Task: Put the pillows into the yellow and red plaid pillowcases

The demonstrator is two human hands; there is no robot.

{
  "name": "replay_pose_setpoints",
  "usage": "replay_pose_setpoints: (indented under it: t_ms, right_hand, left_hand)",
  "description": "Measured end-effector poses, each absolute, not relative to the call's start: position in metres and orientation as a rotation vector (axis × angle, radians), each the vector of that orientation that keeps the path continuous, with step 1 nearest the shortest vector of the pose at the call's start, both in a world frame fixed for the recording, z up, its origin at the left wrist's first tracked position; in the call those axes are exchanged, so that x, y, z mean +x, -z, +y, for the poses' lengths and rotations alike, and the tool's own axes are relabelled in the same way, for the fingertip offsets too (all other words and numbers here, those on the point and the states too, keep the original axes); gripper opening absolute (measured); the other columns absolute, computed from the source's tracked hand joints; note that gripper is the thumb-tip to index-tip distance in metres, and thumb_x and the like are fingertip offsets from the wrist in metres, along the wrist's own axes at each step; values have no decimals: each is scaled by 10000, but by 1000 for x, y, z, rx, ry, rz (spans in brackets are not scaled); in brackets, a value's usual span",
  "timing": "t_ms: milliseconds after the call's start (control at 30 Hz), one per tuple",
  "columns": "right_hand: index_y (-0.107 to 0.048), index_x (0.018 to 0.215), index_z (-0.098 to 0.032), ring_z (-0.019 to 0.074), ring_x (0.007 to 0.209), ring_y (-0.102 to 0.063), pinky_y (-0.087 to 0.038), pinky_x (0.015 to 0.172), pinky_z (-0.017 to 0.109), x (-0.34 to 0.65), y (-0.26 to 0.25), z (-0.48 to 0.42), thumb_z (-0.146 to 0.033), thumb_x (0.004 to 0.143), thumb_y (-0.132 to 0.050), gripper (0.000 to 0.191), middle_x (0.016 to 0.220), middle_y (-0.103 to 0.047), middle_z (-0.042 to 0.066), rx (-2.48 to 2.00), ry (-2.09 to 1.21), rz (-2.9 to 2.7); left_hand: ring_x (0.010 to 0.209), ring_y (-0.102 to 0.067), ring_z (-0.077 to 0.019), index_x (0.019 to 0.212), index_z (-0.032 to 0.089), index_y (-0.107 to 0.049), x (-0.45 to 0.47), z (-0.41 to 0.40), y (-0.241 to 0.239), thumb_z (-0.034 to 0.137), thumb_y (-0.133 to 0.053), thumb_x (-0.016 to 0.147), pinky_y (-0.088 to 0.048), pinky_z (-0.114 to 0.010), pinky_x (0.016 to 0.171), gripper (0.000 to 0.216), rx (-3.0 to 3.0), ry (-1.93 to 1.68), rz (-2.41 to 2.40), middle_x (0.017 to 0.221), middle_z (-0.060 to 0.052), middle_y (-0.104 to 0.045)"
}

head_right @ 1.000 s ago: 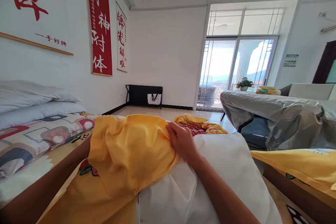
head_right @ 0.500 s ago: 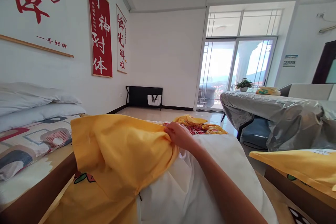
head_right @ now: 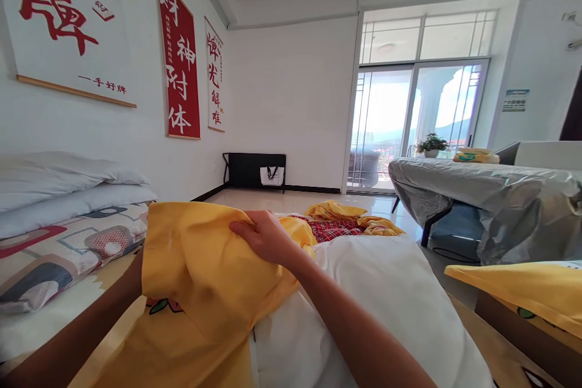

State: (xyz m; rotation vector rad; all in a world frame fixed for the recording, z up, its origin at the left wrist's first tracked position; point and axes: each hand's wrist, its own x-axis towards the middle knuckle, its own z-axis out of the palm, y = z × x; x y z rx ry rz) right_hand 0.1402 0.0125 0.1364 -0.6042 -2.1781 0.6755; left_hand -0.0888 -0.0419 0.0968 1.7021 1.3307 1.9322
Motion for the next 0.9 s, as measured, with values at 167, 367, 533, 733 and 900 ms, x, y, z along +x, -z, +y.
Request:
replay_pose_setpoints:
  t_ms: [167, 367, 533, 733, 900]
  right_hand:
    - [-515, 724, -182, 101, 596, -389, -285, 510, 221, 137, -140, 16, -452, 862, -497, 303, 633, -440, -32, -575, -653, -2094]
    - [-378, 586, -192, 91, 563, -329, -243, 490, 226, 130, -148, 13, -453, 852, -492, 389, 579, -341, -38, -626, -535, -2046]
    - [-562, 698, -177, 120, 667, -457, -361, 585, 223, 129, -152, 4, -356, 850, -489, 246, 690, -523, -10, -434, -659, -2154]
    - [-587, 690, -167, 116, 653, -439, -328, 571, 225, 136, -159, -2, -312, 865, -421, 281, 671, -520, -12, -500, -509, -2257]
    - [-393, 552, -179, 80, 551, -310, -231, 510, 230, 145, -159, 5, -346, 870, -433, 361, 554, -349, -46, -629, -374, -2262]
  left_hand:
    - [583, -556, -177, 651, 203, -579, -79, -74, -91, 440, -548, 775, -431, -251, 493, 270, 1637, -1874, 1170, 591, -9, -604]
    - [717, -619, -268, 753, 197, -661, -66, -89, -84, 515, -693, 663, -493, -325, 616, 332, 1851, -1721, 1249, 700, -62, -669]
    - [833, -633, -265, 852, 197, -662, -46, -73, -112, 424, -683, 726, -493, -326, 708, 260, 1950, -1777, 1476, 855, -66, -694]
    - [735, -636, -233, 815, 169, -636, -46, -64, -128, 416, -711, 703, -485, -284, 614, 282, 1881, -1642, 1412, 770, -45, -689]
    - [832, -682, -279, 943, 169, -672, -51, -75, -134, 367, -775, 646, -551, -324, 659, 371, 1562, -1425, 1102, 879, -66, -729]
